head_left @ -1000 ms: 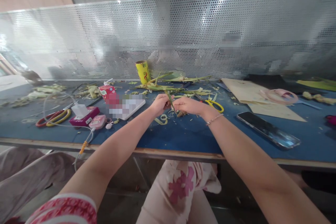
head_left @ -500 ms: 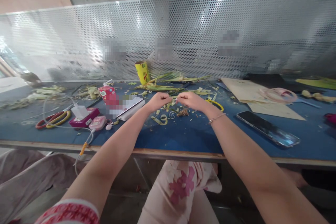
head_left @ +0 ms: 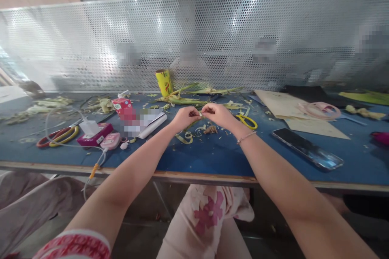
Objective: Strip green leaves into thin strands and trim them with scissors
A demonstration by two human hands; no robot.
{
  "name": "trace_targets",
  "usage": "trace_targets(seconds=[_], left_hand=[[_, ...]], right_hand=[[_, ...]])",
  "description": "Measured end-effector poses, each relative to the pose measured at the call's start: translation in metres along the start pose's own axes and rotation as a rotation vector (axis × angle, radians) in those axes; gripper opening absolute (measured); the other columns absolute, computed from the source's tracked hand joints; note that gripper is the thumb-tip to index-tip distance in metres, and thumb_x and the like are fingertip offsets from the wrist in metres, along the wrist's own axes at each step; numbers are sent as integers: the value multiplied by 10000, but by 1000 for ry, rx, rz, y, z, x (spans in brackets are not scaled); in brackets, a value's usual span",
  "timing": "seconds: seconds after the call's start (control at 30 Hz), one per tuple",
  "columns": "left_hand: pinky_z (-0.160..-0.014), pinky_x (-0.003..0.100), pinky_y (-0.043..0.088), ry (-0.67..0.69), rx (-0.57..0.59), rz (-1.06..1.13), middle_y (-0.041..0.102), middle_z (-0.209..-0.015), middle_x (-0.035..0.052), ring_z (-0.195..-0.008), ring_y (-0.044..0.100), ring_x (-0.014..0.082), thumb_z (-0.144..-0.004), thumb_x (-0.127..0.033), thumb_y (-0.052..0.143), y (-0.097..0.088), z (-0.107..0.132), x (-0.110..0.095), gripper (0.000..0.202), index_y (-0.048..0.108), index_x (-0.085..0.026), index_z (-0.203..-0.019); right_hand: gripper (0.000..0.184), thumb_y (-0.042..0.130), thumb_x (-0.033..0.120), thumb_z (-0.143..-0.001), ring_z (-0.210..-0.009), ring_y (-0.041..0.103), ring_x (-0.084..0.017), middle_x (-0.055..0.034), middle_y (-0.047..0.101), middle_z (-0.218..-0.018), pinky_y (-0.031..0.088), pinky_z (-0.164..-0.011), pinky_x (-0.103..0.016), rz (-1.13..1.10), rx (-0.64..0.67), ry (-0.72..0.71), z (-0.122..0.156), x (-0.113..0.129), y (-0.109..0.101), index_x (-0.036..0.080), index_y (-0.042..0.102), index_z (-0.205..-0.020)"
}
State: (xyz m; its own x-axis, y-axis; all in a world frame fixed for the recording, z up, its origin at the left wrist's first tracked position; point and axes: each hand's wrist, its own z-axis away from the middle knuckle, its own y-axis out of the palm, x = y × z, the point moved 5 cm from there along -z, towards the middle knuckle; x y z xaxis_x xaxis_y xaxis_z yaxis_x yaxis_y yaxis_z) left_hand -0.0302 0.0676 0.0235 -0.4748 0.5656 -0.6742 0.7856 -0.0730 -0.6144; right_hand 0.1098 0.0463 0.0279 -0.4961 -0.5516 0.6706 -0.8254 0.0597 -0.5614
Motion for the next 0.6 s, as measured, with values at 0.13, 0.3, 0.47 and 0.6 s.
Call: trace_targets(seconds=[0.13,0.3,0.47,0.6], left_hand=[[-573,231,389,-40,-12,112,602,-611,-5,-574,512,95,-599,-271,718,2,-1,3,187,613,-140,-679],[-640,255,462,-123,-27,276,635,-636,4,-621,586,110,-555,-178,739,1,-2,2,196,595,-128,-679],[-689,279,485,-134,-5,423,647,-662,14,-662,615,117,-555,-132,737,6,-3,4,213,577,-114,-695],[-665,257,481,-141,-13,576,646,-645,0,-634,613,96,-534,-128,758,10,-4,10,299,511,-122,-703]], right_hand=[[110,555,231,-739,-697,551,-147,-38,629,-770,420,-682,-300,-2,-29,-28,-1,0,0,161,594,-814],[96,555,238,-747,-686,567,-149,-27,629,-766,440,-667,-301,-63,-47,-50,-3,-10,4,180,587,-816],[85,547,244,-753,-636,567,-145,-16,616,-739,445,-613,-296,-99,-68,-46,-4,-15,5,192,573,-816],[79,554,238,-745,-623,565,-140,-11,615,-727,449,-616,-296,-132,-81,-39,-4,-13,4,193,566,-808]])
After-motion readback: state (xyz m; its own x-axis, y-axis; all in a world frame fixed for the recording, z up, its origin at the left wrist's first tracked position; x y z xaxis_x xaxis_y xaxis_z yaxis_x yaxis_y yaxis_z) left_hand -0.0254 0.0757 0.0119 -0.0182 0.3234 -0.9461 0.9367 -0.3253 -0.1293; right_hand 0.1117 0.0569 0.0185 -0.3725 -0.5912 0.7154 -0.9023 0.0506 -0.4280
